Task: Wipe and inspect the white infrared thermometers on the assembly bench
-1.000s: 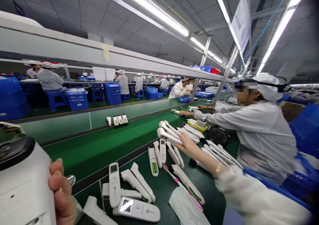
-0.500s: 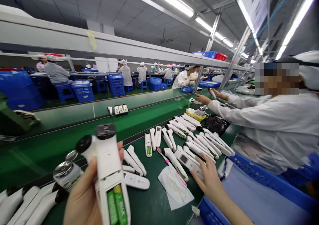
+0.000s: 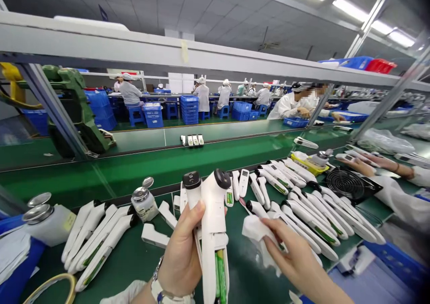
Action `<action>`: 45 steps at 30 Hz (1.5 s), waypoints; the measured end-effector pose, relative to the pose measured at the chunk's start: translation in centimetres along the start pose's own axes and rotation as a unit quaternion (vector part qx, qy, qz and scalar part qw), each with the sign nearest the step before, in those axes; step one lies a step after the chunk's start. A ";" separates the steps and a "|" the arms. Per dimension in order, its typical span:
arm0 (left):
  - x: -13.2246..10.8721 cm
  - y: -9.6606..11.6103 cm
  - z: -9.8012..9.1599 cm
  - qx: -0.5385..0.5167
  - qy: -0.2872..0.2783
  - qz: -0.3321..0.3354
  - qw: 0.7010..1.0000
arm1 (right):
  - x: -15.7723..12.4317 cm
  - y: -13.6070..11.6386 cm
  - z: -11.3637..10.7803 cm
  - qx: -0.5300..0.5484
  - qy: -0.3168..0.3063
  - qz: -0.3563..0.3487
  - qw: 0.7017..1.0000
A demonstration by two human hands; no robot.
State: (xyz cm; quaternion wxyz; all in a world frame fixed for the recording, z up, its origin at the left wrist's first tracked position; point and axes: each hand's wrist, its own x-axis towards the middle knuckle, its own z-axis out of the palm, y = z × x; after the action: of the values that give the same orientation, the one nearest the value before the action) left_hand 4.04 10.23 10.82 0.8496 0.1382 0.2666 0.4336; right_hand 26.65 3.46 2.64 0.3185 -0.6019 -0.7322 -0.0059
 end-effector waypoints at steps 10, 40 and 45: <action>0.1 -1.7 -0.4 0.003 -0.051 -0.002 0.999 | 5.6 -9.1 -4.7 -0.038 0.186 -0.211 0.959; -0.3 -2.8 0.1 -0.030 -0.101 -0.048 0.993 | 4.2 -10.5 -3.7 0.039 0.064 -0.194 0.978; -0.2 -3.0 0.1 -0.032 -0.124 -0.045 0.991 | 4.3 -10.7 -3.8 0.042 0.050 -0.208 0.976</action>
State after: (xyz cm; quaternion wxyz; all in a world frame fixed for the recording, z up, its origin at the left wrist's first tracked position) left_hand 5.97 8.30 9.58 0.8987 0.1516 0.1509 0.3828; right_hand 18.61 2.81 11.78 0.3717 -0.4217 -0.8239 -0.0714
